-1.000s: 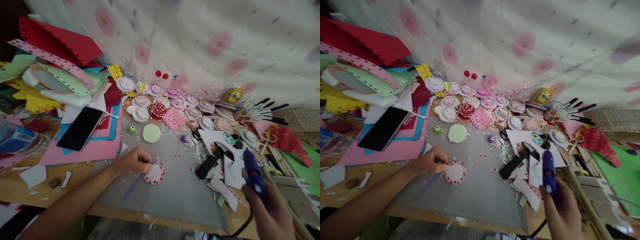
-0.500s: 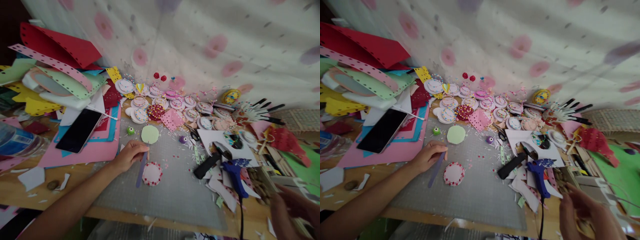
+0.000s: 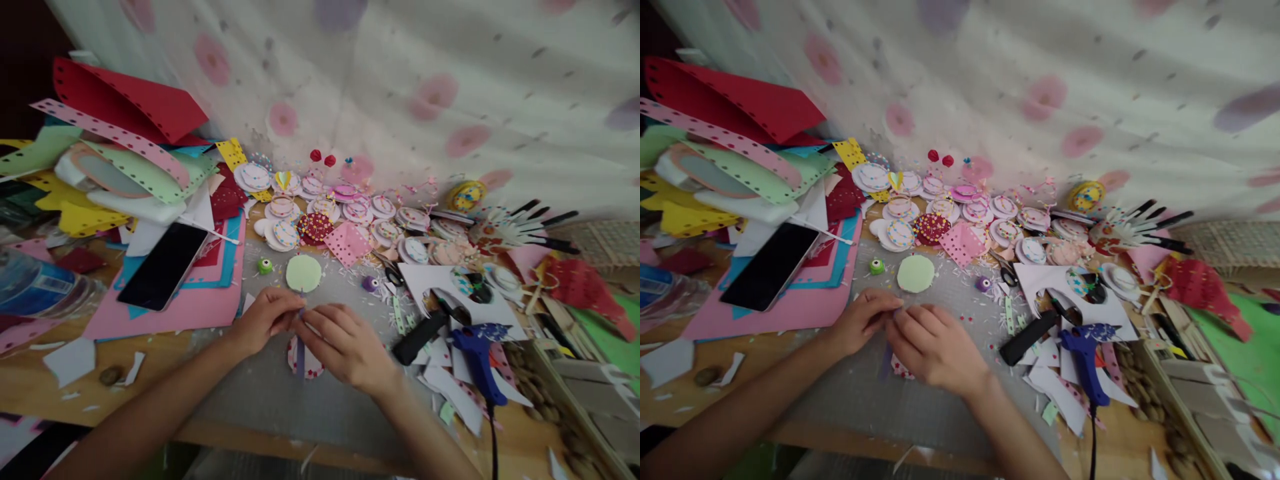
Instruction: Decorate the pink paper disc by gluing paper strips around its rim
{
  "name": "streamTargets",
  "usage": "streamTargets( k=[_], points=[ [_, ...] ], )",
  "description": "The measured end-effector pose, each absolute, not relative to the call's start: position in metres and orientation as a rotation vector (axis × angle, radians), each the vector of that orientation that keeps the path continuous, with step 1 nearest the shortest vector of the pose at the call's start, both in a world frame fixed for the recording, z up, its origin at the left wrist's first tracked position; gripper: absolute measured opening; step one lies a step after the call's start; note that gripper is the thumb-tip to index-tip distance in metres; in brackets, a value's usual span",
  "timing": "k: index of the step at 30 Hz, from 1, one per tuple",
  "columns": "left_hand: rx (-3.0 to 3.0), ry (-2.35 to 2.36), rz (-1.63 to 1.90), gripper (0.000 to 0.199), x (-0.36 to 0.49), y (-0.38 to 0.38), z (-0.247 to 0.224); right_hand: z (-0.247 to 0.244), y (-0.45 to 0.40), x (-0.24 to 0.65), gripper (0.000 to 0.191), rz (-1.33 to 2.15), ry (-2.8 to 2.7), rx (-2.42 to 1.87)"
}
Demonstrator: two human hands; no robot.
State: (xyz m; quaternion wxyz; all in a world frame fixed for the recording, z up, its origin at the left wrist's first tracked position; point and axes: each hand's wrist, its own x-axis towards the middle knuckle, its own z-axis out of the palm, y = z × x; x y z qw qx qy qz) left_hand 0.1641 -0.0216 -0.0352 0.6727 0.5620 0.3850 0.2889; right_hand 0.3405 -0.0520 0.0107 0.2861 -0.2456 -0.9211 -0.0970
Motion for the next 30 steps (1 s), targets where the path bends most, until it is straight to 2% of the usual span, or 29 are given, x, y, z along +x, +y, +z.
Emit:
streamTargets(
  k=[5,9,11,14,18,24,30],
  points=[
    [1.183,0.927,0.731,0.047,0.169,-0.028,-0.034,-0.007,-0.052,0.349,0.024,-0.139,-2.306,-0.675],
    [1.329,1.084,0.737,0.049,0.161,-0.023,-0.024,-0.029,-0.050,0.362,0.014,0.172,-1.637,-1.011],
    [1.419,1.077,0.581,0.048,0.152,-0.017,-0.020,-0.040,-0.049,0.367,0.003,0.329,-1.290,-1.169],
    [1.455,0.836,0.134,0.036,0.141,-0.009,-0.018,-0.053,-0.048,0.370,0.014,0.630,-1.029,-1.265],
    [1.380,0.589,-0.062,0.021,0.141,-0.008,-0.024,-0.059,-0.052,0.366,0.016,0.877,-1.046,-1.198],
    [1.355,0.598,0.052,0.031,0.152,-0.007,-0.033,-0.050,-0.055,0.359,0.014,0.876,-1.215,-1.164],
    [1.292,0.636,0.055,0.030,0.152,-0.005,-0.037,-0.045,-0.051,0.360,0.011,0.879,-1.321,-1.183]
  ],
)
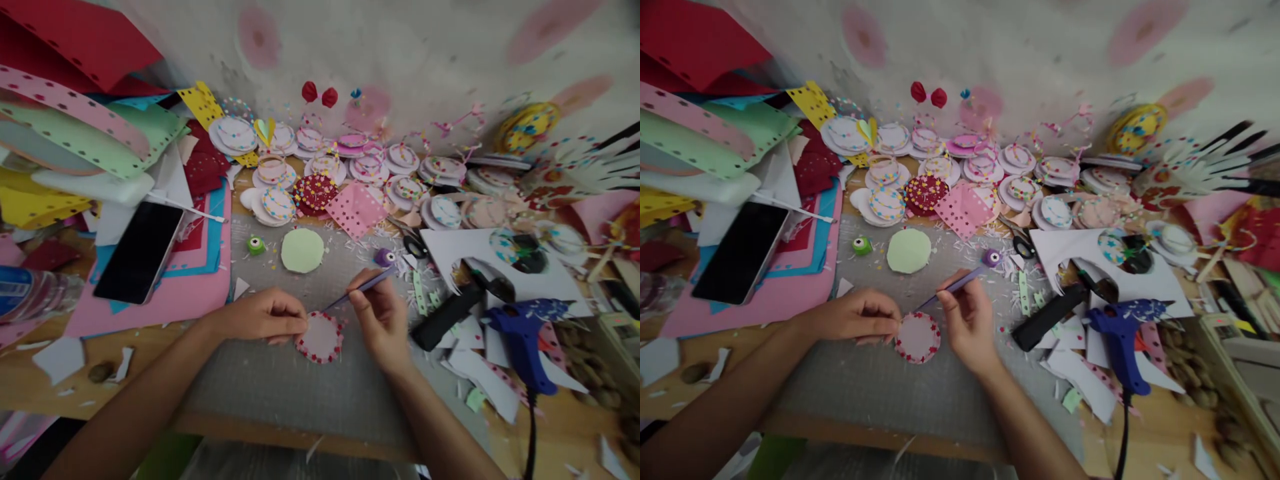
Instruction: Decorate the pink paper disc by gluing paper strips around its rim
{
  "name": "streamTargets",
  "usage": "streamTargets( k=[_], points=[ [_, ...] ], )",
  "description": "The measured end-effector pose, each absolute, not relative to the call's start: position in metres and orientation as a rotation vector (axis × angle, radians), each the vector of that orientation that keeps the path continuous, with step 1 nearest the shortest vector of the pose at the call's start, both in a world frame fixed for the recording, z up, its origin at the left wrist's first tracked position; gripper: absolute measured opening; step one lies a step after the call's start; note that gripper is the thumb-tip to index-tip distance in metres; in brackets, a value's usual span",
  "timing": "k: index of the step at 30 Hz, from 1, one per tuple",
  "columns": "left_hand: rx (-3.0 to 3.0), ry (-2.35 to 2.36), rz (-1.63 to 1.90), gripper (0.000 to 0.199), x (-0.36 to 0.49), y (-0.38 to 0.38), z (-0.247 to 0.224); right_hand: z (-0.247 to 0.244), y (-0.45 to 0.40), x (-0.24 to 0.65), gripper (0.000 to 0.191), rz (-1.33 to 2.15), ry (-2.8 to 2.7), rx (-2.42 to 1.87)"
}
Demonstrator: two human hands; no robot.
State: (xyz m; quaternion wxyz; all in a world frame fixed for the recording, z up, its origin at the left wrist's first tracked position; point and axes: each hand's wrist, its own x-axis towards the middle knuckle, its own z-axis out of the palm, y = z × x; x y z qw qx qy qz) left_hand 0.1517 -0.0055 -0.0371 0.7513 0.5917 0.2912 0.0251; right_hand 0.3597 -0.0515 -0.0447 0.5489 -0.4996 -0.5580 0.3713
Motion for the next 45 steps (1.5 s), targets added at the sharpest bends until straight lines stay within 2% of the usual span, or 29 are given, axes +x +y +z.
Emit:
streamTargets(
  k=[9,45],
  points=[
    [1.259,0.636,0.049,0.028,0.1510,-0.0055,-0.0384,-0.0460,-0.0499,0.3592,0.006,0.910,-1.350,-1.130],
    [1.237,0.652,0.058,0.027,0.1514,-0.0037,-0.0393,-0.0480,-0.0505,0.3613,0.004,0.903,-1.366,-1.031]
  ],
)
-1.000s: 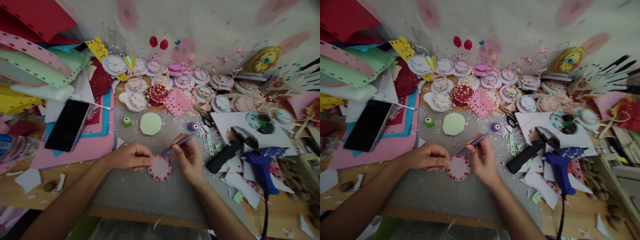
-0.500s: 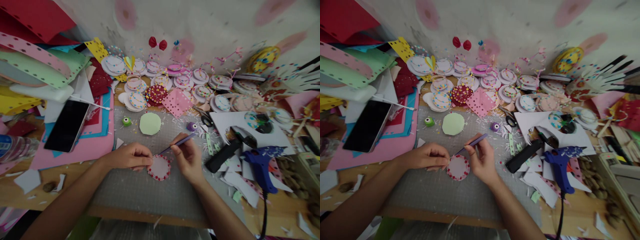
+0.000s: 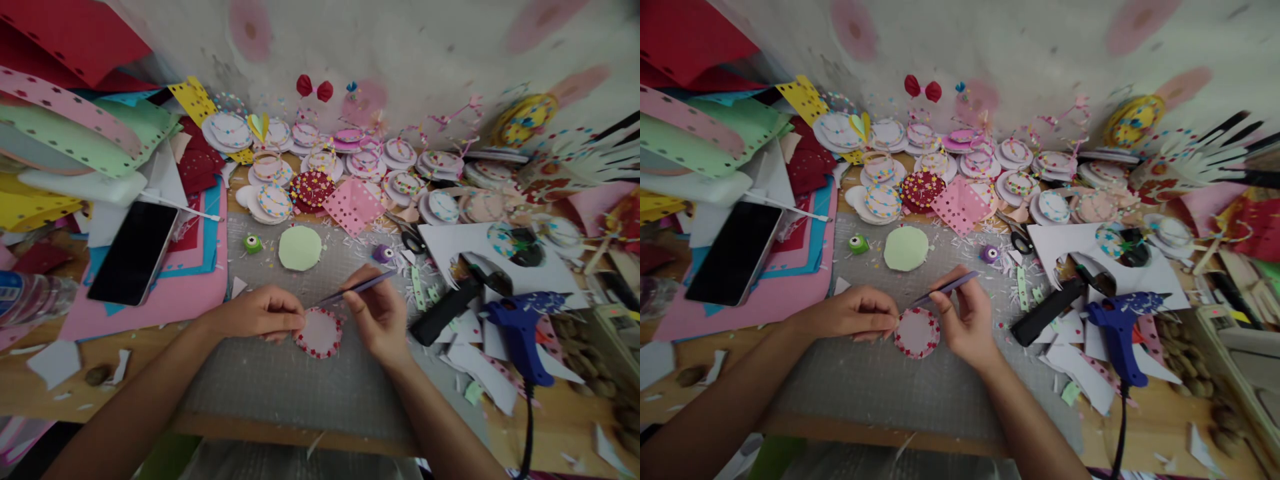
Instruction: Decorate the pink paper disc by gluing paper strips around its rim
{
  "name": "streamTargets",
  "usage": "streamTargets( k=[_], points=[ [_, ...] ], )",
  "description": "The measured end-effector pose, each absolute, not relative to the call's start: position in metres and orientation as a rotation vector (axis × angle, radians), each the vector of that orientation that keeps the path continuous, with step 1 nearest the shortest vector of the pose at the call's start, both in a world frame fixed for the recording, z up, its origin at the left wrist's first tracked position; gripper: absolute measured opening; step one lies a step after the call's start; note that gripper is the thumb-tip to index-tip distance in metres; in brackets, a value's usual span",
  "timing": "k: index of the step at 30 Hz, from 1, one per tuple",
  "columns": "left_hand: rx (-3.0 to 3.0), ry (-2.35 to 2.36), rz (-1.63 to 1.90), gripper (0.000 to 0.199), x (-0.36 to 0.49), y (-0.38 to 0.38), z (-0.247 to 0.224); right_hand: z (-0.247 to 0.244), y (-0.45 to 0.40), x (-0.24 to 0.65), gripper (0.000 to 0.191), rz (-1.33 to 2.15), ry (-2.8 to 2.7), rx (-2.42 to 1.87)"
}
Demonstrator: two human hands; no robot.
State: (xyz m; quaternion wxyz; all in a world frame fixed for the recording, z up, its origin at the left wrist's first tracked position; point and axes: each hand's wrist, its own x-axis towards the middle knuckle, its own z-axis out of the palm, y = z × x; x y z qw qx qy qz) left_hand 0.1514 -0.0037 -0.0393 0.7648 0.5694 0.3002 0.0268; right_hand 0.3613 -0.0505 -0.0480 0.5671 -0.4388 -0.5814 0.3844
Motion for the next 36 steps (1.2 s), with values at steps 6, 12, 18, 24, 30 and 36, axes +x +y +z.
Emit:
streamTargets(
  k=[6,12,18,24,30,36],
  points=[
    [1.243,0.650,0.063,0.028,0.1517,-0.0045,-0.0378,-0.0477,-0.0506,0.3607,0.005,0.942,-1.290,-1.083],
    [1.269,0.654,0.051,0.029,0.1503,-0.0044,-0.0393,-0.0539,-0.0483,0.3657,0.007,0.993,-1.063,-1.115],
    [1.251,0.652,0.053,0.027,0.1511,-0.0037,-0.0379,-0.0480,-0.0488,0.3657,0.006,1.008,-1.268,-1.022],
    [1.246,0.650,0.049,0.027,0.1523,-0.0044,-0.0367,-0.0476,-0.0493,0.3647,0.007,0.965,-1.368,-1.022],
    [1.243,0.649,0.047,0.028,0.1520,-0.0045,-0.0379,-0.0471,-0.0503,0.3644,0.008,0.956,-1.393,-1.020],
    [1.260,0.642,0.076,0.026,0.1520,-0.0043,-0.0384,-0.0471,-0.0488,0.3640,0.006,0.977,-1.387,-0.972]
  ],
)
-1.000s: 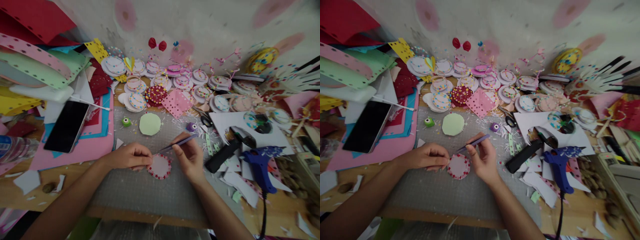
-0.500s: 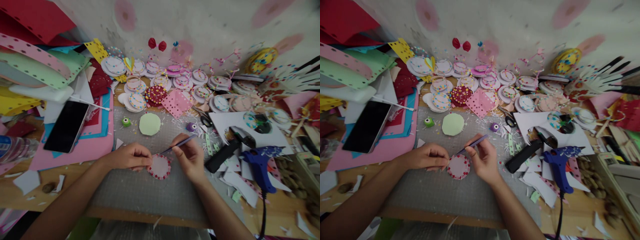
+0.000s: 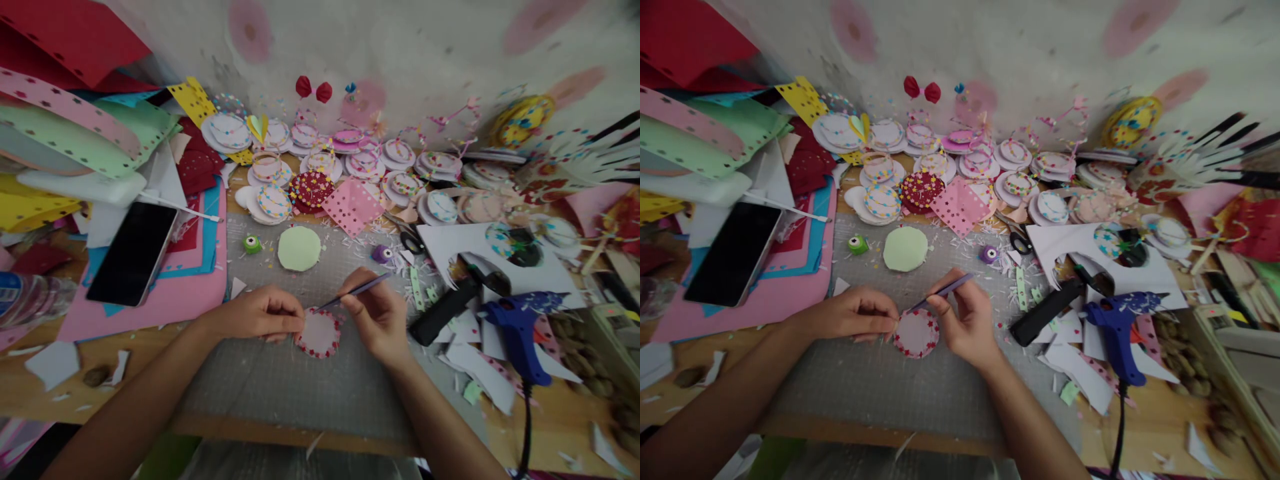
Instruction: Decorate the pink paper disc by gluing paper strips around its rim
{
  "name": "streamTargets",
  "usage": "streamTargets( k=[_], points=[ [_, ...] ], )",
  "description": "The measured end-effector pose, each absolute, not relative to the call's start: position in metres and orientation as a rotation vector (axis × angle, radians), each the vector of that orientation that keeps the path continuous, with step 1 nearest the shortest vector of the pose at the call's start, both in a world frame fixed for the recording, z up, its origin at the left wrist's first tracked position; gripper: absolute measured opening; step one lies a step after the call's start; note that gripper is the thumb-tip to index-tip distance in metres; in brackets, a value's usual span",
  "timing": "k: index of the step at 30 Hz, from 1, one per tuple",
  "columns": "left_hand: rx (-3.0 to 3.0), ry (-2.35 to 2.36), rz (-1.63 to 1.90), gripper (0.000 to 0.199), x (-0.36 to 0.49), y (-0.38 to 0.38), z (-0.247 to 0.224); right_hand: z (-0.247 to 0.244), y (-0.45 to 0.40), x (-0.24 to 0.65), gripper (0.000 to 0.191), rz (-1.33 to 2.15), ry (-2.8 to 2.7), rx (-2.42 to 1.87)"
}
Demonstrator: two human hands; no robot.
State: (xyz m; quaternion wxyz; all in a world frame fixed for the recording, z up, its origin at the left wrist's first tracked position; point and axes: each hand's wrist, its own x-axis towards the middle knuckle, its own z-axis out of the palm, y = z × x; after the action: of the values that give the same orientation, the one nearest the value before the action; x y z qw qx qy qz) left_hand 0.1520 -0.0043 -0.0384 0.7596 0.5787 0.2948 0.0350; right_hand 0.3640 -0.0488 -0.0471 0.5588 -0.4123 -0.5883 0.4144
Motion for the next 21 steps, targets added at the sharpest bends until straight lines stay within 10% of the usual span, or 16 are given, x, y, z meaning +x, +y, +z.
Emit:
streamTargets(
  k=[21],
  points=[
    [1.284,0.576,-0.028,0.036,0.148,-0.005,-0.041,-0.045,-0.034,0.381,0.008,0.424,-1.044,-1.196]
  ],
)
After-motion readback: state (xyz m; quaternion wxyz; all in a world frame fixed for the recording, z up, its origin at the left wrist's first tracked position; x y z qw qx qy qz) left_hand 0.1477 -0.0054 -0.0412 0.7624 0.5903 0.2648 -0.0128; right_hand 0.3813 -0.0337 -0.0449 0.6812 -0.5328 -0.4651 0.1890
